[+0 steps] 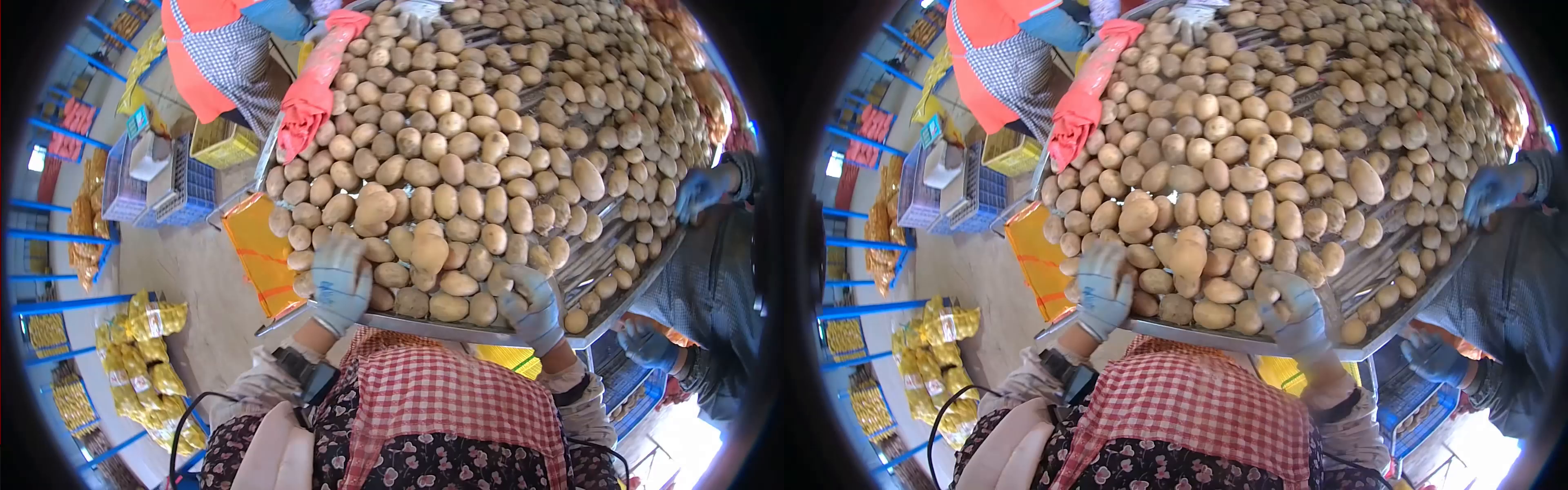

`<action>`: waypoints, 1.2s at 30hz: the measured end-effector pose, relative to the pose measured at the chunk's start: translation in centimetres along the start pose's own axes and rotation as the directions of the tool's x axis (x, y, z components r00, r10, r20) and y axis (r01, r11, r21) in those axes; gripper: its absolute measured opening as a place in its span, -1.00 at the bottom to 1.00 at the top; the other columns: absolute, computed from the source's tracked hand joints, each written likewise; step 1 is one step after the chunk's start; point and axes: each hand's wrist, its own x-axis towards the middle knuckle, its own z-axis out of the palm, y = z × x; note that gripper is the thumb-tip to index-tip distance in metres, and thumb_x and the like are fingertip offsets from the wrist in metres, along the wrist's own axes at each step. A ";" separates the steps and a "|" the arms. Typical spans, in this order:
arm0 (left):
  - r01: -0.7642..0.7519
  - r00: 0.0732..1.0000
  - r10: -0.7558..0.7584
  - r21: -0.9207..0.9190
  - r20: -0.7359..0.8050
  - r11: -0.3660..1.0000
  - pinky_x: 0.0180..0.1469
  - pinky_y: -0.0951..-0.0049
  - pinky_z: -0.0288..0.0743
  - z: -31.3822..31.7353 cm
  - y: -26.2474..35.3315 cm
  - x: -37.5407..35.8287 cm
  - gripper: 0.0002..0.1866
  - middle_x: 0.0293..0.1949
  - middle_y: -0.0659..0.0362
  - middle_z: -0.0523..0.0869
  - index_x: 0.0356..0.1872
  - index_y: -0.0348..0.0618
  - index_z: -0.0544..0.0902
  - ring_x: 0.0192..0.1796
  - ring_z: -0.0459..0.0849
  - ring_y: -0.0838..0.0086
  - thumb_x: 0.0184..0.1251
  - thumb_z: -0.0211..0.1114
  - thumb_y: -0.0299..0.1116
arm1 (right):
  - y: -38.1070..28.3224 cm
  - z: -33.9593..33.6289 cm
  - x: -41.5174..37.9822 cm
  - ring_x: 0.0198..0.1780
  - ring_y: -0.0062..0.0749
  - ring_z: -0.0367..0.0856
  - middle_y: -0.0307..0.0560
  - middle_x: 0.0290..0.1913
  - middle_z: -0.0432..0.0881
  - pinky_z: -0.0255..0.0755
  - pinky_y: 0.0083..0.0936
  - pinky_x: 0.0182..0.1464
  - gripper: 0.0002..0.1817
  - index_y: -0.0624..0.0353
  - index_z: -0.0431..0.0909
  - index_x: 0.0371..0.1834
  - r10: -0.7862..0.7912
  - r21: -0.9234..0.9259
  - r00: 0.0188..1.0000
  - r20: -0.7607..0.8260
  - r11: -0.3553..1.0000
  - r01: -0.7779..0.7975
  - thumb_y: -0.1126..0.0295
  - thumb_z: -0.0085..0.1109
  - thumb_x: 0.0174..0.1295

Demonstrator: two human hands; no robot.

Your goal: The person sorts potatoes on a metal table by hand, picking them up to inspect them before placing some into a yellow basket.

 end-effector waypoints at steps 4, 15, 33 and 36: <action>0.192 0.970 -0.189 -0.001 0.150 0.981 0.40 -0.11 0.08 -1.2 -0.9 -0.6 -0.22 0.27 -0.14 0.40 0.29 -0.18 0.39 0.34 0.28 -0.17 0.03 0.36 -0.03 | -1.4 5.3 2.9 0.31 0.09 0.39 0.08 0.26 0.43 0.31 -0.01 0.30 -0.33 0.08 0.46 0.23 -0.184 -0.537 0.945 0.271 0.786 0.307 0.18 0.41 0.00; 0.268 0.957 -0.286 0.226 0.053 0.937 0.48 -0.18 -0.10 -2.4 -7.4 -1.5 -0.18 0.41 -0.12 0.27 0.36 -0.11 0.36 0.45 0.17 -0.11 0.06 0.37 0.02 | -1.5 8.0 5.8 0.52 0.12 0.08 0.07 0.48 0.18 0.06 0.02 0.49 -0.21 -0.15 0.36 0.39 -0.047 -0.716 0.891 0.451 0.578 0.392 -0.07 0.33 0.04; -0.112 0.976 0.070 0.198 0.207 0.974 0.41 -0.12 0.11 -2.3 -5.6 3.6 -0.20 0.38 -0.14 0.32 0.38 -0.06 0.39 0.41 0.25 -0.12 0.10 0.34 0.04 | -2.6 12.3 11.1 0.36 0.12 0.29 0.12 0.28 0.42 0.17 0.04 0.38 -0.29 0.01 0.38 0.33 -0.267 -0.560 0.897 0.354 0.707 0.431 -0.09 0.21 0.15; 0.077 0.990 -0.098 0.179 0.106 0.981 0.41 -0.14 0.10 -3.5 -9.4 1.7 -0.18 0.37 -0.09 0.33 0.36 -0.04 0.41 0.42 0.22 -0.12 0.07 0.37 0.10 | -1.8 9.3 8.9 0.40 0.09 0.27 0.09 0.32 0.38 0.17 0.04 0.39 -0.27 0.04 0.38 0.33 -0.235 -0.711 0.971 0.042 0.676 0.194 0.01 0.29 0.08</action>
